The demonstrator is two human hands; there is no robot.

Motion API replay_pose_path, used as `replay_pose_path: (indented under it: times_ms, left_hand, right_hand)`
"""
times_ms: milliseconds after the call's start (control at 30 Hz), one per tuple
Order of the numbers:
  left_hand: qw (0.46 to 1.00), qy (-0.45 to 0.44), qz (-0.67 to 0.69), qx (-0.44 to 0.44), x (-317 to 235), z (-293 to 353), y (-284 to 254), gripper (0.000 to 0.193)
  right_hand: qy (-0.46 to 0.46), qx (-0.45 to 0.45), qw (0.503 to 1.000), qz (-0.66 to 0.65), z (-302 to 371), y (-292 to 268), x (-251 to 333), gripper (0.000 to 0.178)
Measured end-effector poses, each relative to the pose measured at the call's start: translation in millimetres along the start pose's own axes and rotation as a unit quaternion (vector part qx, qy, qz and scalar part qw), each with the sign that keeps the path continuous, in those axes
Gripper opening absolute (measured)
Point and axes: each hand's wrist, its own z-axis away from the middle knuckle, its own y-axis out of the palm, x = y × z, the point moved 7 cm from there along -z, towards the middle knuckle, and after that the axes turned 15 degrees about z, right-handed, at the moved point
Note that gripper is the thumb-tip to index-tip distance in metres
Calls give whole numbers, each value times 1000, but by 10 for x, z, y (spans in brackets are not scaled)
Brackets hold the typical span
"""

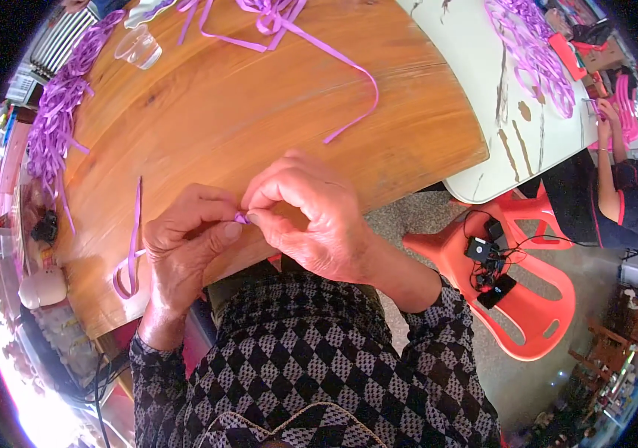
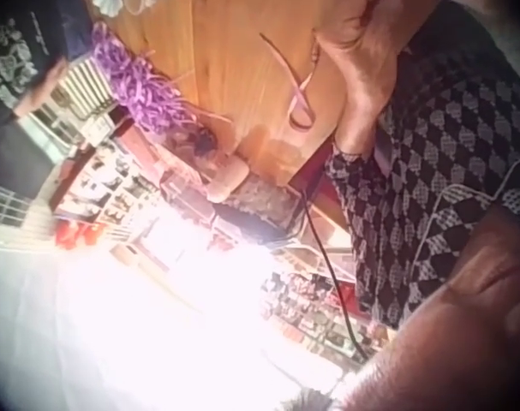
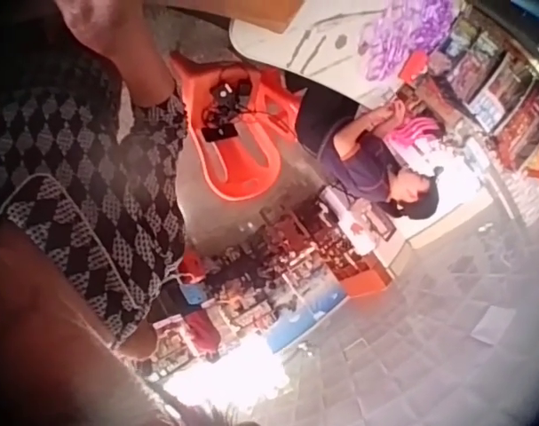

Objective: The person ties knots in a purple ribbon by hand, pulling the ribbon taut and then looping and threading the ends to form a series of knots along its length.

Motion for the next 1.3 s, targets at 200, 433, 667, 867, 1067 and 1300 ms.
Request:
replay_pose_path:
  times_ms: [200,433,667,867,1067,1300]
  left_hand:
    - [985,-151,64,-46,128,77,-26,10]
    - [951,-247,163,-87,262,145,11,11]
    - [901,-324,280,-63,300,133,98,12]
    - [912,-332,238,-44,295,143,25,14]
    - [912,-330,240,-48,273,151,58,13]
    - [917,-292,253,-98,381,164,52,13]
  right_hand:
    - [-4,9,1000,-9,28,-8,-17,11]
    - [-5,-10,1000,5,22,-30,-46,22]
    - [-56,16,998,32,27,39,10,25]
    - [-32,42,999,12,44,34,-22,20]
    - [-30,58,998,10,67,54,-8,22]
    - [3,50,998,23,78,24,-95,26]
